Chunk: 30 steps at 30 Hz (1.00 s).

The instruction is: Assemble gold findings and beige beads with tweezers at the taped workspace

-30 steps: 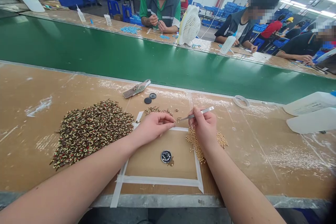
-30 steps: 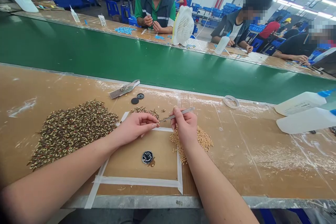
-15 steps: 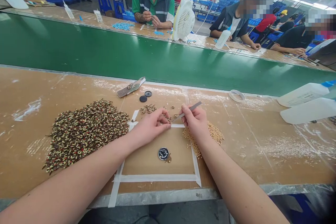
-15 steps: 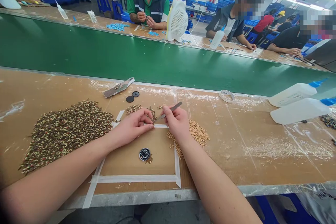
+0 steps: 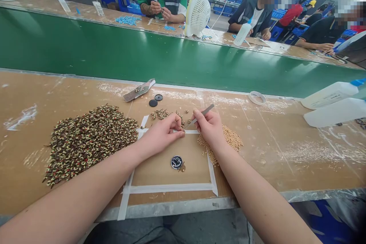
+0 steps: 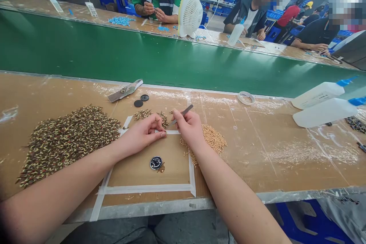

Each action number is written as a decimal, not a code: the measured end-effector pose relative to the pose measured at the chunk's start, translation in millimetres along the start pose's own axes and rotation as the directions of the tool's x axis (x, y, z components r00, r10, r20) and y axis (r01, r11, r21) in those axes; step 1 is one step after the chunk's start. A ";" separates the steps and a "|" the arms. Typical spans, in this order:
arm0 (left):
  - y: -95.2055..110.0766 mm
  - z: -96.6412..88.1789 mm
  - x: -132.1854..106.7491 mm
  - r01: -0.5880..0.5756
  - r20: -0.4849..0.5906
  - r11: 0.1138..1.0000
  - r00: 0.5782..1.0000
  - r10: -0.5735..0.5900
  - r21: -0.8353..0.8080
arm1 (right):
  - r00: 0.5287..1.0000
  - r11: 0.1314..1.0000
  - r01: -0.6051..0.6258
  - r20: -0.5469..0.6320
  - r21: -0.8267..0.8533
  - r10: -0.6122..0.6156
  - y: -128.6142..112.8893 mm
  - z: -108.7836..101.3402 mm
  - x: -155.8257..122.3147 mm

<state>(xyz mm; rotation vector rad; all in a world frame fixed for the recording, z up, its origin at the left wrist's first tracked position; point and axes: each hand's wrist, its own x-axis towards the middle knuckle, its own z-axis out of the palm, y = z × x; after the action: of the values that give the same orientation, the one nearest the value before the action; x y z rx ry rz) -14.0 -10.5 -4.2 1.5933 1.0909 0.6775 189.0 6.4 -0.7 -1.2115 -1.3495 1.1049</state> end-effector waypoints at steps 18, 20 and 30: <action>2.4 1.5 -0.7 0.000 -0.040 1.000 0.999 0.000 -0.005 | 1.000 1.000 0.028 0.001 -0.014 -0.028 1.4 0.3 -1.4; 3.1 2.0 -0.6 0.001 -0.059 1.000 0.998 -0.002 -0.004 | 0.999 0.999 0.035 0.002 -0.019 -0.035 1.6 -0.4 -1.7; 3.4 4.8 -0.4 -0.021 -0.093 0.996 0.996 0.013 -0.086 | 0.997 0.997 0.077 0.009 -0.028 -0.077 -2.8 -3.2 -1.2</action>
<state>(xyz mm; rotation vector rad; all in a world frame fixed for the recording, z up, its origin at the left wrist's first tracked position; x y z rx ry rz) -9.1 -13.0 -2.4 1.5106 1.1011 0.8059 191.8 4.9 2.3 -1.1662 -1.4108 1.0406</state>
